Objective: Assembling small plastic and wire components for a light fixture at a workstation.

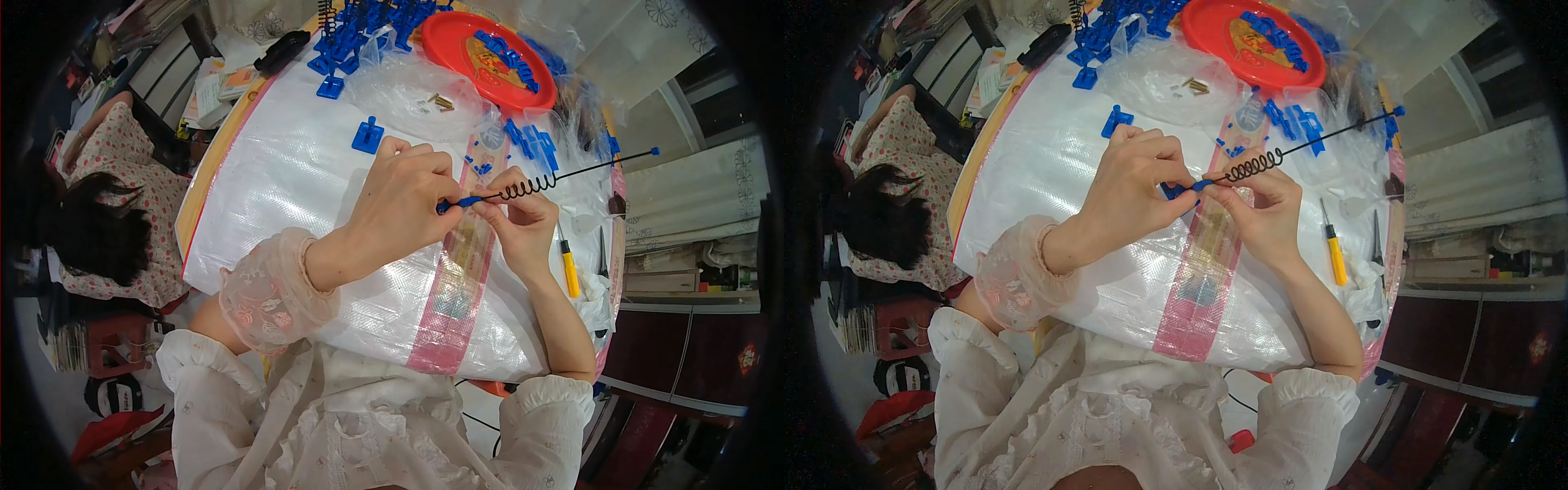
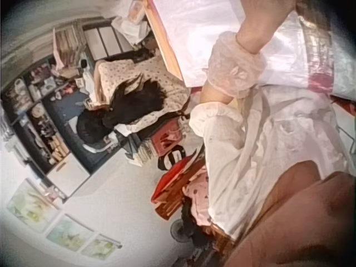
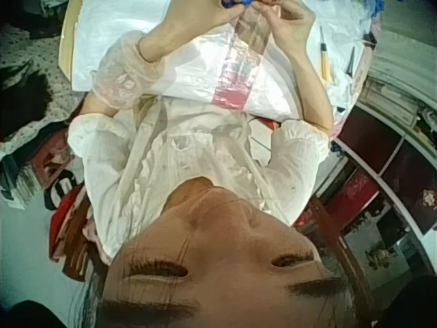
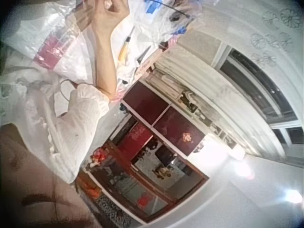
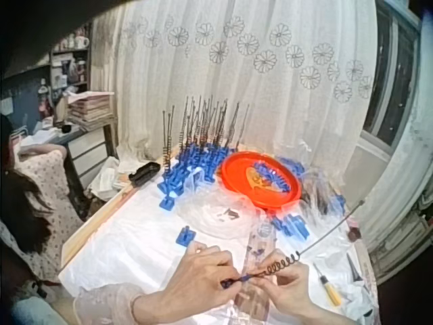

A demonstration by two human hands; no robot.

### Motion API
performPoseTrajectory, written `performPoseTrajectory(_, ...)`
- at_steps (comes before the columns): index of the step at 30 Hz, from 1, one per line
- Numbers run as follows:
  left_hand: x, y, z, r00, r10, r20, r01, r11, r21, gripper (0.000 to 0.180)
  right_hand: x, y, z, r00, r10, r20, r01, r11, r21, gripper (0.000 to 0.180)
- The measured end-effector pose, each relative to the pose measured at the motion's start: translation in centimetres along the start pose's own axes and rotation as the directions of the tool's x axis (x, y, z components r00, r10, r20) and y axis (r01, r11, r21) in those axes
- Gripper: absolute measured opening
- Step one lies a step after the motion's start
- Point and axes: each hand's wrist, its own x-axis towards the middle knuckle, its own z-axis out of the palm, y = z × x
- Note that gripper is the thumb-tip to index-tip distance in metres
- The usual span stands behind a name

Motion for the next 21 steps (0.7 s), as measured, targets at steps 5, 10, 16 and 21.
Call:
performPoseTrajectory(5, 0.06, 0.10, -0.06, 1.000, -0.011, -0.001, 0.011, 1.000, -0.010, 0.010, -0.06, 0.20, 0.02, 1.000, 0.000, 0.000, 0.000, 1.000, 0.007, 0.022)
performPoseTrajectory(10, 0.06, 0.04, -0.18, 0.999, -0.013, 0.030, 0.013, 1.000, -0.009, 0.009, -0.01, 0.03, -0.08, 1.000, 0.024, -0.014, -0.024, 1.000, -0.007, 0.018)
performPoseTrajectory(16, 0.12, 0.06, -0.03, 1.000, -0.010, 0.001, 0.010, 0.999, -0.031, 0.011, 0.15, -0.43, -0.11, 0.999, 0.041, -0.001, -0.041, 0.999, -0.029, 0.020)
performPoseTrajectory(21, 0.16, 0.15, -0.09, 1.000, -0.007, -0.003, 0.007, 1.000, -0.014, 0.010, 0.12, -0.26, -0.18, 1.000, 0.025, 0.003, -0.025, 0.999, -0.022, 0.020)
